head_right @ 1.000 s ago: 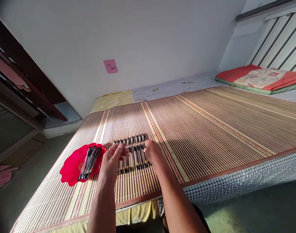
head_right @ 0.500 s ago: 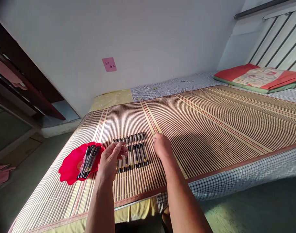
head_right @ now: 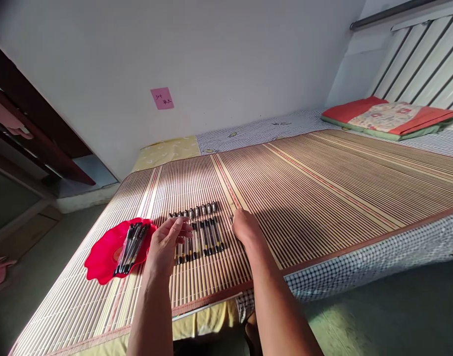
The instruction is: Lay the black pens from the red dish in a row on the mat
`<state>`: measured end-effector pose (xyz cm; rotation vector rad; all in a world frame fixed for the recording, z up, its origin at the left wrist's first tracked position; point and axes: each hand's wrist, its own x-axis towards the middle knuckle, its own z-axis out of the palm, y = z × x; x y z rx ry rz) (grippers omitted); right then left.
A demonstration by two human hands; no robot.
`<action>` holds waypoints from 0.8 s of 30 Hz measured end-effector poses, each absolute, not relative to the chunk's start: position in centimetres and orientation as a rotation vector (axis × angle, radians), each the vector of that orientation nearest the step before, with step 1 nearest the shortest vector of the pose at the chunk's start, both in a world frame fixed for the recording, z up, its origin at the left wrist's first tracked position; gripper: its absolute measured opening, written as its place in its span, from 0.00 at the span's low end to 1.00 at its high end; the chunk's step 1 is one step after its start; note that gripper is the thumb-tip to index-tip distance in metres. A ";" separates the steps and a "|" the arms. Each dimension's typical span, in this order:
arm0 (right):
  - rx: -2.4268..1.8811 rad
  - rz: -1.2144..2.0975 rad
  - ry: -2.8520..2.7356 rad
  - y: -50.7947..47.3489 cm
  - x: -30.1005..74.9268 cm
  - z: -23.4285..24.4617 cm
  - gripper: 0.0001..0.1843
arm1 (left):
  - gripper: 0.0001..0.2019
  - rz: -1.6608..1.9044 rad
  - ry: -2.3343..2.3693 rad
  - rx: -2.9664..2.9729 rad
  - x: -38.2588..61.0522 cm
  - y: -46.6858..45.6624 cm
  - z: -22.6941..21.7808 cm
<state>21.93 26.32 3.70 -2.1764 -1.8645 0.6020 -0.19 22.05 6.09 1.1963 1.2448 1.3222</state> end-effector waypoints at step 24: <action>-1.962 0.759 -1.855 26.9 19.3 3.3 0.11 | 0.27 1.329 1.271 1.171 0.5 21.9 6.4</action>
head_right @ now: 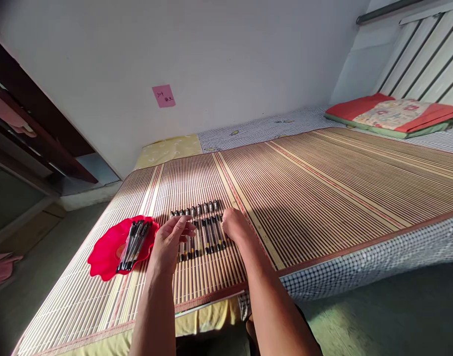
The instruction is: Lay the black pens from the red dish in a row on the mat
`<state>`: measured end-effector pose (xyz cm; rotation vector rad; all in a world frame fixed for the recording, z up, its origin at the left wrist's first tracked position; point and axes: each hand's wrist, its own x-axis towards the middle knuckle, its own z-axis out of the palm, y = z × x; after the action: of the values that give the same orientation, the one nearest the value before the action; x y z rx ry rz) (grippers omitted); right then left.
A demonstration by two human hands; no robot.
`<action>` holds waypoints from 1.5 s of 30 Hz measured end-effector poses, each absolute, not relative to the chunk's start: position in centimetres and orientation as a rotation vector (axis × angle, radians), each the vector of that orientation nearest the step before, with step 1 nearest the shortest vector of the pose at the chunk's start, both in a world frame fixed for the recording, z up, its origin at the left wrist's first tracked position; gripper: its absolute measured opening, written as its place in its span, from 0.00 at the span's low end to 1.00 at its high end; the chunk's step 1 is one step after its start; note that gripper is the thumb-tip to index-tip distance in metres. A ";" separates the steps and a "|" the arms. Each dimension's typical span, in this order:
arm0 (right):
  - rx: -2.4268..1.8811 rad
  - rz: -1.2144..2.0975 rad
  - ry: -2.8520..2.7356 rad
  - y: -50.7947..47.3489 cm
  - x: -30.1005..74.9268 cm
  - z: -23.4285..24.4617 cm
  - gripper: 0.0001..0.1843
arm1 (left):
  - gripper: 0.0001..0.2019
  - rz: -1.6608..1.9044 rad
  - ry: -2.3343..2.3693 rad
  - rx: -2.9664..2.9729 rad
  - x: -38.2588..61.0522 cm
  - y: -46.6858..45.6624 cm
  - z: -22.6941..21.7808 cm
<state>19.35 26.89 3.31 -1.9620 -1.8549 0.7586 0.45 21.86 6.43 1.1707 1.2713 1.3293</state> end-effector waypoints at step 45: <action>-1.559 0.418 -1.361 26.9 20.9 4.5 0.16 | 0.21 1.177 1.265 1.362 0.9 21.7 5.7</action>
<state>20.94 26.93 4.51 -1.5591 -1.3609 0.4184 0.94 21.72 5.74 1.3620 1.2651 1.1767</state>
